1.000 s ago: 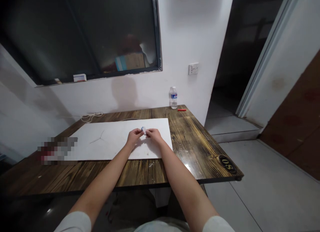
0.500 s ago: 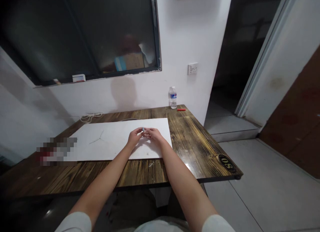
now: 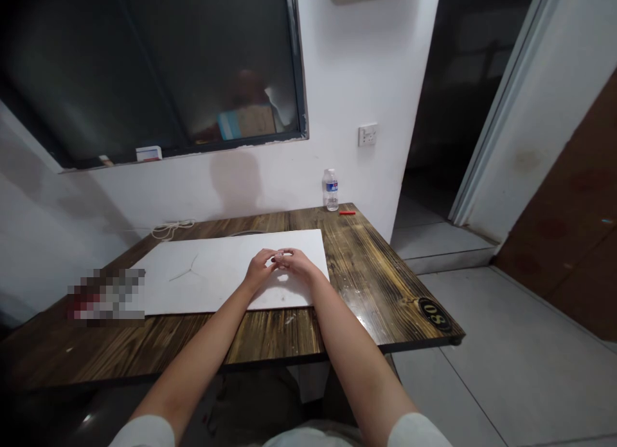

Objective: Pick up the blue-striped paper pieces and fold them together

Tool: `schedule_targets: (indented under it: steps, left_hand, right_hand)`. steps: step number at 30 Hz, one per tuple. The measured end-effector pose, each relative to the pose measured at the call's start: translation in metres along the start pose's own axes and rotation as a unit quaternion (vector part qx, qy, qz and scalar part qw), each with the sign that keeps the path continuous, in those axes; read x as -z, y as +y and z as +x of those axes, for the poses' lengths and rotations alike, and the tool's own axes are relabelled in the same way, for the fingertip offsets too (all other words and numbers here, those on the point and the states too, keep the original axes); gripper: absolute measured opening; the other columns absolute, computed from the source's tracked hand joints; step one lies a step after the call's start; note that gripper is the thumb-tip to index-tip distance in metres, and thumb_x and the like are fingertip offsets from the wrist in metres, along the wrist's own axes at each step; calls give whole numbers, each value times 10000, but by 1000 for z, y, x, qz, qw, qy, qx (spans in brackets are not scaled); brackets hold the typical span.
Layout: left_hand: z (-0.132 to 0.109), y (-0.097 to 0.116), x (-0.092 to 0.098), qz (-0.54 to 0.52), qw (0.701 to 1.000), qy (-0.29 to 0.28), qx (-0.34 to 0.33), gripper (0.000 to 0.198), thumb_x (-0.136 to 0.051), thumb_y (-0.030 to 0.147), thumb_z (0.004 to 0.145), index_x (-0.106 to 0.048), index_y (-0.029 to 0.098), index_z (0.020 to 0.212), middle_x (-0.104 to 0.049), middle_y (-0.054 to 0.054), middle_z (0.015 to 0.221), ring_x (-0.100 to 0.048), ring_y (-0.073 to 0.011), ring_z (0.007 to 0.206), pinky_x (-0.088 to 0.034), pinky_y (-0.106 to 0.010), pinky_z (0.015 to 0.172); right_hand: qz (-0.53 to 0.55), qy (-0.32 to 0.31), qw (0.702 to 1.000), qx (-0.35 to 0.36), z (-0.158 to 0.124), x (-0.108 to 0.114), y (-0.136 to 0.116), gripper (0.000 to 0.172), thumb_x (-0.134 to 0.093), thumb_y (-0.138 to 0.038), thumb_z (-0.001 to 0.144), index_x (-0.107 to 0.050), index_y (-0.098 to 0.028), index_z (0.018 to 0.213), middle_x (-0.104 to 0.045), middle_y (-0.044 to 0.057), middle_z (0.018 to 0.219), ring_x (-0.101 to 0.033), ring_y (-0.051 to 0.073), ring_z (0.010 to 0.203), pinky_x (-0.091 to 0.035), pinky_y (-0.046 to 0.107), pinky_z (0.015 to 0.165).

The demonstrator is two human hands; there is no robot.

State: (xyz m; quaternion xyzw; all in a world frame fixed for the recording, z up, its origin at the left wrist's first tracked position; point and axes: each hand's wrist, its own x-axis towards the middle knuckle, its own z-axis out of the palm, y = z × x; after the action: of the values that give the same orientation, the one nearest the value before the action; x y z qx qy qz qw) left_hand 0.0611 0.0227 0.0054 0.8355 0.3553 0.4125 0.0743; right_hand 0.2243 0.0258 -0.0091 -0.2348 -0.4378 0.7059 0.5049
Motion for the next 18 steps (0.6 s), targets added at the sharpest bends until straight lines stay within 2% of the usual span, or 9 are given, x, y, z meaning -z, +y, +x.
schedule_targets:
  steps: [3,8,18]
  left_hand:
    - [-1,-1,0,8,1000,19,1,206,-660,267,846,-698,207,1039,-704,-64,957,-628,-206,900,-496,-347,831]
    - [-1,-5,-1,2,999,33,-11,219,-604,207,862,-670,204,1071,-696,-61,1000,-627,-207,947,-498,-354,849]
    - [-1,-9,-4,31,997,69,-16,294,-582,133,837,-672,212,1105,-710,-68,1033,-647,-217,972,-524,-379,867]
  right_hand:
    - [15,-15,1000,-11,2,1,1,380,-883,-316,601,-683,-155,881,-691,47,767,-620,132,667,-501,279,681]
    - [29,-35,999,-27,4,0,-1,367,-883,-353,603,-687,-140,830,-686,53,754,-611,123,646,-491,267,676]
    - [14,12,1000,-9,8,-4,3,358,-851,-429,628,-632,-150,670,-608,17,602,-534,114,569,-440,283,634]
